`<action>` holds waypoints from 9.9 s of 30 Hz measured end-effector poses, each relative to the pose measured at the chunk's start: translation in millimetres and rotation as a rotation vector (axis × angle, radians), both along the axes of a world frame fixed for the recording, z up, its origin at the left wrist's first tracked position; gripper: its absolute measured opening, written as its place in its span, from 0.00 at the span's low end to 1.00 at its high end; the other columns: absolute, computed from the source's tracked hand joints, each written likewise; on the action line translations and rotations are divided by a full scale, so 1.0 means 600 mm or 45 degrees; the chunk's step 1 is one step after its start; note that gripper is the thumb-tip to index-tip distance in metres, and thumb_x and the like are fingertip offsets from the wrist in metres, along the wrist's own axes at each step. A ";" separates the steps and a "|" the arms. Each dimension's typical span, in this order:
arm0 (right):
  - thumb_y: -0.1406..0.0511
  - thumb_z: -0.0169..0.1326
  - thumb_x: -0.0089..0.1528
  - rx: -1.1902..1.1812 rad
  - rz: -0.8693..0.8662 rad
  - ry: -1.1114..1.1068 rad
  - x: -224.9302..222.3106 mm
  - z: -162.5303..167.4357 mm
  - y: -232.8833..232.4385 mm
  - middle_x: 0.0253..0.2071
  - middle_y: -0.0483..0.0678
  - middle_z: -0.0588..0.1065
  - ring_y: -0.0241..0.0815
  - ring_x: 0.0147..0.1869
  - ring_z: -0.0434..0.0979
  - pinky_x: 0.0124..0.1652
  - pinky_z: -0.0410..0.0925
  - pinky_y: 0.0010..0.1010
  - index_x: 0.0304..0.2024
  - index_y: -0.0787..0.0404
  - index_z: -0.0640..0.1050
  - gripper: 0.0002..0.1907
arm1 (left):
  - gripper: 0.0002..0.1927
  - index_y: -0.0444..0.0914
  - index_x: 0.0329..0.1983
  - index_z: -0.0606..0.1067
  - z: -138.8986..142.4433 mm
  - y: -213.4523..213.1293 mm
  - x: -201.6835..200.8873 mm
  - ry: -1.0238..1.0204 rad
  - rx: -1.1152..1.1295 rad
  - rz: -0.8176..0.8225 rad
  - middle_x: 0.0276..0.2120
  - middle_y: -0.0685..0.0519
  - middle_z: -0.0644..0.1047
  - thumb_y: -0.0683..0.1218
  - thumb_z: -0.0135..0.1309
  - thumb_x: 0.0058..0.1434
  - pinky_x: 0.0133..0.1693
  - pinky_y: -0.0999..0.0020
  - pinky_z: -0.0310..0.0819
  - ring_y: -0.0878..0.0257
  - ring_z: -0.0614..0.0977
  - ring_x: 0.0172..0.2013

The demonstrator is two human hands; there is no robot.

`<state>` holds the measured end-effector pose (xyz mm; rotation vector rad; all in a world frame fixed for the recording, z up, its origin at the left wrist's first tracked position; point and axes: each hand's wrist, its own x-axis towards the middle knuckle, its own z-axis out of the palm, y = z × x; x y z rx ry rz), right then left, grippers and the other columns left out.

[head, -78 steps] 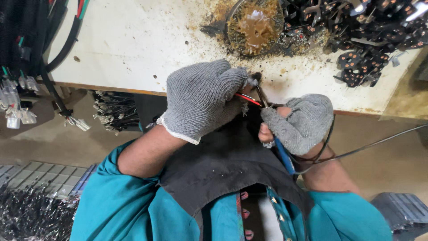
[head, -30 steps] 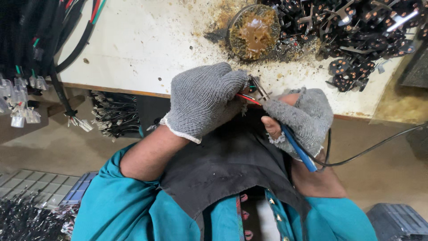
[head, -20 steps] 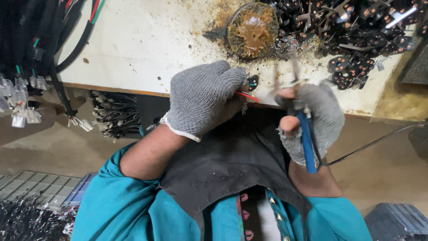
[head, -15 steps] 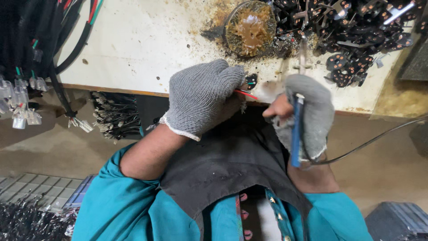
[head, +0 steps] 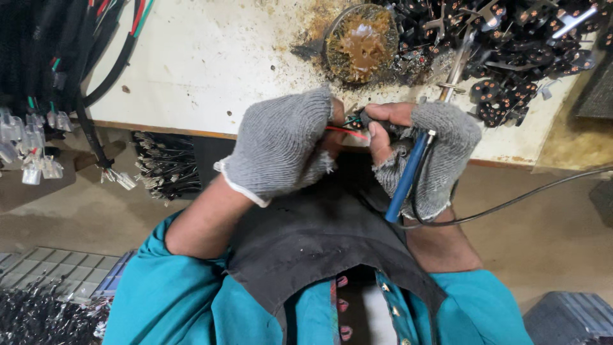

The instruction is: The person solders red and green wire ends onto small plug terminals at a workbench, holding a soldering iron in one hand and wire in the other, dipping wires into a rosin puck and placing finished plugs aside while working through a batch of plug components.

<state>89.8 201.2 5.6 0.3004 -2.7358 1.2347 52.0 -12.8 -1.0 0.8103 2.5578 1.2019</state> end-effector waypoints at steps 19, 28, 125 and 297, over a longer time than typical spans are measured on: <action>0.70 0.63 0.68 -0.782 -0.025 -0.354 0.053 -0.063 0.009 0.43 0.48 0.77 0.38 0.47 0.79 0.51 0.73 0.28 0.51 0.64 0.69 0.15 | 0.06 0.39 0.42 0.77 0.032 0.010 0.015 -0.616 0.349 0.138 0.30 0.50 0.79 0.47 0.54 0.71 0.34 0.66 0.77 0.59 0.85 0.29; 0.65 0.63 0.69 -0.721 -0.079 -0.406 0.065 -0.030 0.020 0.45 0.44 0.76 0.35 0.52 0.77 0.54 0.70 0.26 0.49 0.59 0.73 0.12 | 0.06 0.40 0.42 0.76 0.020 0.008 0.024 -0.447 0.291 0.078 0.34 0.49 0.76 0.45 0.58 0.66 0.39 0.60 0.75 0.51 0.82 0.36; 0.68 0.59 0.66 -1.157 0.002 -0.560 0.031 -0.053 0.021 0.33 0.42 0.81 0.27 0.30 0.76 0.32 0.68 0.20 0.53 0.54 0.75 0.13 | 0.10 0.40 0.31 0.75 0.057 0.009 0.024 -0.518 0.415 0.009 0.36 0.48 0.74 0.46 0.65 0.51 0.38 0.63 0.74 0.55 0.80 0.36; 0.71 0.65 0.62 0.262 -0.234 0.095 0.062 -0.017 0.021 0.30 0.51 0.77 0.42 0.36 0.76 0.38 0.67 0.30 0.34 0.65 0.81 0.05 | 0.11 0.43 0.37 0.75 -0.005 0.026 0.023 0.250 -0.125 0.249 0.42 0.52 0.76 0.46 0.67 0.57 0.39 0.57 0.74 0.51 0.79 0.41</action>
